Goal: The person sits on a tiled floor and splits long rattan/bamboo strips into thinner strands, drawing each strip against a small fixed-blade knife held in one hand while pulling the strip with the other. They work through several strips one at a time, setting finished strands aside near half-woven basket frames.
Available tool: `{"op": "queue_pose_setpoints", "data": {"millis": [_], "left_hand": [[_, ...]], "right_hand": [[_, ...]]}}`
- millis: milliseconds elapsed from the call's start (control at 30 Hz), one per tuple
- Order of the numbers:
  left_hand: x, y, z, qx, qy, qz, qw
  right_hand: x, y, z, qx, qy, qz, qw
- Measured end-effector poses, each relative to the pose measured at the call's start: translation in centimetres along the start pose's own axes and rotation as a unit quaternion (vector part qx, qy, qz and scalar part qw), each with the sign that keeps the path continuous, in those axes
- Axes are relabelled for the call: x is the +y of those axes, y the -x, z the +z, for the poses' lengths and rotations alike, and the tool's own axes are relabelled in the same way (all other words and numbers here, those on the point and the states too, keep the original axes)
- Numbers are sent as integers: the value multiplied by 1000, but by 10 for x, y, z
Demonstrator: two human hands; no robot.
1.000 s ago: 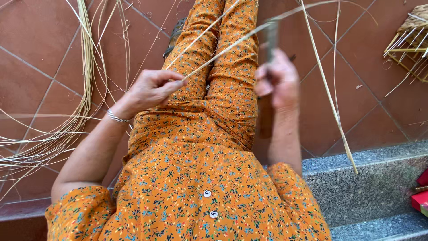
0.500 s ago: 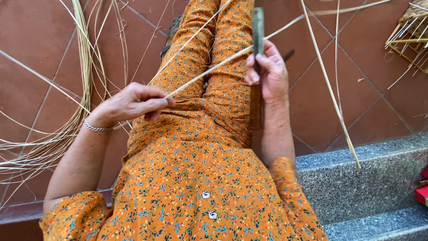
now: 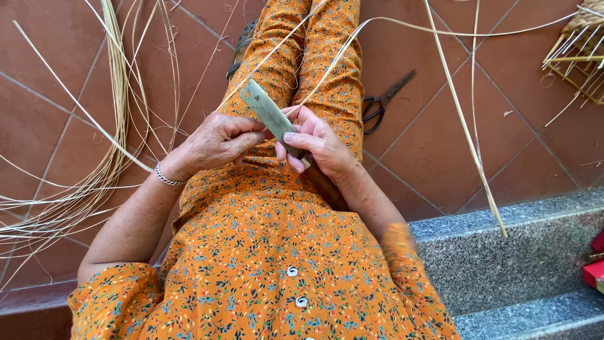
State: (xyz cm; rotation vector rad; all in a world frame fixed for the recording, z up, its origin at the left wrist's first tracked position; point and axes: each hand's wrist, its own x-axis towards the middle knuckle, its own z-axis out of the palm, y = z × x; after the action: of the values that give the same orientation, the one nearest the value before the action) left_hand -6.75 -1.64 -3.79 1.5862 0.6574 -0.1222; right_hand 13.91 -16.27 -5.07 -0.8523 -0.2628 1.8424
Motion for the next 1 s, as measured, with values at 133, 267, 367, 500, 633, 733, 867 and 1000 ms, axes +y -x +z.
{"op": "queue_pose_setpoints", "data": {"millis": [133,267,367,500,633,733,867,1000], "left_hand": [[-2,10,2,-12,26,-4,1000],[-3,21,2,-9,59,-22,998],[-2,29,1,-9,82,-28,996],[0,38,2,2,87,-29,996],[-1,49,2,13,76,-50,996],[-5,58,-2,12,81,-52,995],[-11,66,-8,30,80,-73,994],[-17,73,-10,52,30,-40,997]], "right_hand": [[0,-2,6,1,-6,-5,1000],[2,-1,8,-6,-5,-3,1000],[3,-3,7,-8,-10,4,1000],[6,-7,3,-19,21,1,1000],[3,-12,-8,6,-22,-43,999],[1,-14,-14,17,-57,-70,996],[6,-14,-12,0,-77,-36,996],[7,-15,-11,-1,-45,-32,998]]}}
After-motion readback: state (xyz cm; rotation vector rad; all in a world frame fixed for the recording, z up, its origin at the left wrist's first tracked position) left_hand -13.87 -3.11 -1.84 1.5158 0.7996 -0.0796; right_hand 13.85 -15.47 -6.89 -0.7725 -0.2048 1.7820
